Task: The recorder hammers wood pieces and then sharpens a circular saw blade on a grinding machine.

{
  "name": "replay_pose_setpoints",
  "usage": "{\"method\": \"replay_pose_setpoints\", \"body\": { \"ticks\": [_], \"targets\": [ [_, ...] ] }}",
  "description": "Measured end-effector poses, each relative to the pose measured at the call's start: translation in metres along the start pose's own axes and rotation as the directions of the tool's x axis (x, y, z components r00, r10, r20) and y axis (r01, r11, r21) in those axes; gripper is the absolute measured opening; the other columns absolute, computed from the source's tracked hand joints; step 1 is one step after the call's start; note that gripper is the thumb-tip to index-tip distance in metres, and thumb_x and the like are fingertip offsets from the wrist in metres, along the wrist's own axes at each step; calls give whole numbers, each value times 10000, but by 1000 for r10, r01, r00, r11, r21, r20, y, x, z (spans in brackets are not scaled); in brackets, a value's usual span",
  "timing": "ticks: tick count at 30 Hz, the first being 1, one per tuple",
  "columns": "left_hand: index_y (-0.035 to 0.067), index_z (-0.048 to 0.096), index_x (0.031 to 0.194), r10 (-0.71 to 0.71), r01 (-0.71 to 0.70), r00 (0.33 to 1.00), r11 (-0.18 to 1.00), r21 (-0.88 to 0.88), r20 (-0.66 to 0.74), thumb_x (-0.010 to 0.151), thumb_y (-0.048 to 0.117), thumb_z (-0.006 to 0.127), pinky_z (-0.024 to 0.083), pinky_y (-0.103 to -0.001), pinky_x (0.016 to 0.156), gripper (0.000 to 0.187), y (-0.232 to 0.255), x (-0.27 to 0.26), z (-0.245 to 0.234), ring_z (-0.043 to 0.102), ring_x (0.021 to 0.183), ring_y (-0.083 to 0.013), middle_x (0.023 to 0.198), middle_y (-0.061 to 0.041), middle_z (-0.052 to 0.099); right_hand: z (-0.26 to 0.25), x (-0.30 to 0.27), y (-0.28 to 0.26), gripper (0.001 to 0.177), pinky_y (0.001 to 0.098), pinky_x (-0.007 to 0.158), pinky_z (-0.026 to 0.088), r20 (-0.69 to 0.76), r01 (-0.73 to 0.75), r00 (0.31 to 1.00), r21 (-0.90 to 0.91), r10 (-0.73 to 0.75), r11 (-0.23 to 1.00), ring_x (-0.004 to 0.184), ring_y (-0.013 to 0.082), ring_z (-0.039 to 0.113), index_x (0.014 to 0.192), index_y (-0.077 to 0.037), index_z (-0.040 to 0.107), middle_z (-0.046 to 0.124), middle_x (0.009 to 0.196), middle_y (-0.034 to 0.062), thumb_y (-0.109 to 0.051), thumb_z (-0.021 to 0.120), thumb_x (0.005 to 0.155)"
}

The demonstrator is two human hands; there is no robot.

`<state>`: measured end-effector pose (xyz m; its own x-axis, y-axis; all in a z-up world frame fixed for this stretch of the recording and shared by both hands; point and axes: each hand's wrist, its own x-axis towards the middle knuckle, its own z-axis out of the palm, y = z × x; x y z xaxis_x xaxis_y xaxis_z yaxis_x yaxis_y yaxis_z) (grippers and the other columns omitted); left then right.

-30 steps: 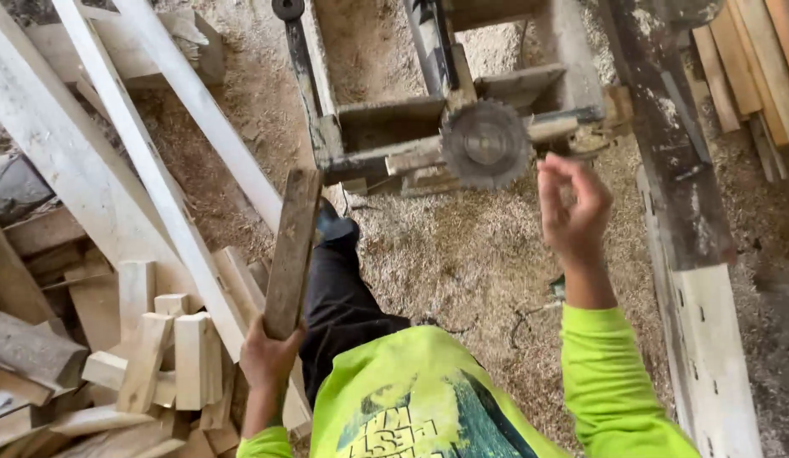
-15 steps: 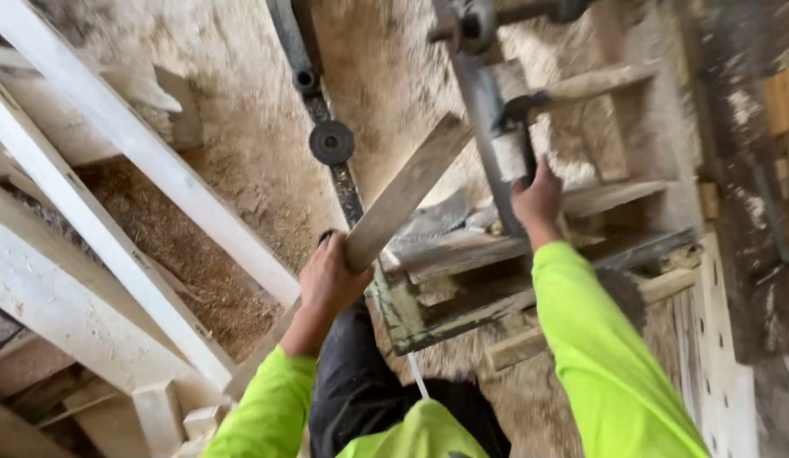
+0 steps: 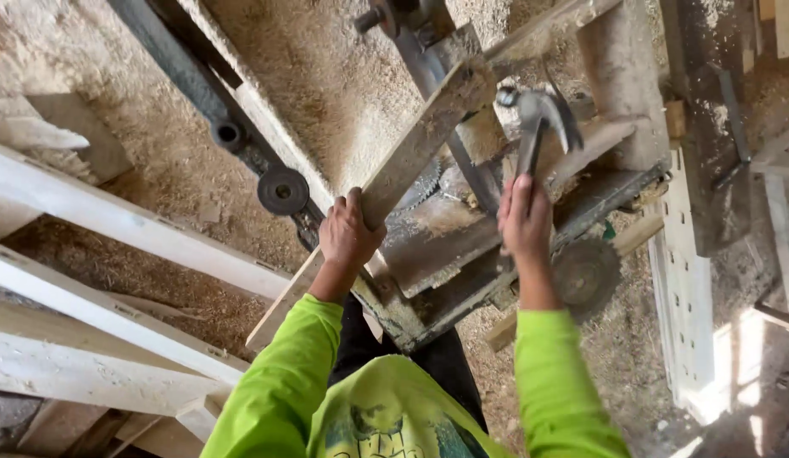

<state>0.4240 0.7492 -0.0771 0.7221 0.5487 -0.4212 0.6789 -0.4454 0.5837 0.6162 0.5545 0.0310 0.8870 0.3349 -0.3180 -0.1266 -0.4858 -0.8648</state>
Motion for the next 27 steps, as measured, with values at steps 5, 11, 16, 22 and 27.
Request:
{"method": "replay_pose_setpoints", "body": {
  "ticks": [5, 11, 16, 22, 27],
  "targets": [
    [119, 516, 1310, -68, 59, 992, 995, 85, 107, 685, 366, 841, 572, -476, 775, 747, 0, 17, 5, 680, 954, -355, 1077, -166, 632, 27, -12, 13, 456, 231, 432, 357, -15, 33, 999, 48, -33, 998, 518, 42, 437, 954, -76, 514, 469, 668, -64, -495, 415, 1102],
    [143, 507, 1359, -48, 45, 998, 996, 81, 42, 693, 358, 825, 572, -485, 803, 768, -2, 12, 6, 680, 973, -352, 1076, -151, 644, 58, 39, 96, 495, 232, 417, 378, -183, 372, 886, -269, -426, 888, 484, 44, 462, 975, -91, 557, 518, 669, -67, -527, 354, 1093],
    [144, 514, 1367, -57, 53, 998, 990, 131, 27, 689, 355, 820, 569, -488, 786, 774, -7, 24, 9, 680, 956, -348, 1096, -150, 643, 47, 23, 34, 472, 263, 439, 380, -49, 334, 932, -268, -359, 904, 525, 73, 500, 1013, -73, 587, 527, 679, -41, -466, 351, 1125],
    [125, 500, 1384, -55, 48, 997, 993, 108, 54, 725, 381, 800, 583, -467, 791, 768, -8, 14, 17, 699, 936, -331, 1110, -146, 654, 48, 40, 88, 477, 299, 458, 403, -12, 217, 968, -463, -251, 860, 520, 111, 486, 942, -51, 614, 556, 671, -8, -428, 403, 1145],
    [156, 525, 1336, -55, 54, 998, 992, 116, 8, 687, 374, 819, 581, -471, 792, 745, 0, 23, 7, 698, 940, -336, 1081, -144, 663, 60, 38, 35, 471, 371, 509, 416, -38, 311, 936, -376, -350, 873, 548, 197, 510, 1188, 0, 616, 595, 702, 65, -420, 407, 1140]
  ]
}}
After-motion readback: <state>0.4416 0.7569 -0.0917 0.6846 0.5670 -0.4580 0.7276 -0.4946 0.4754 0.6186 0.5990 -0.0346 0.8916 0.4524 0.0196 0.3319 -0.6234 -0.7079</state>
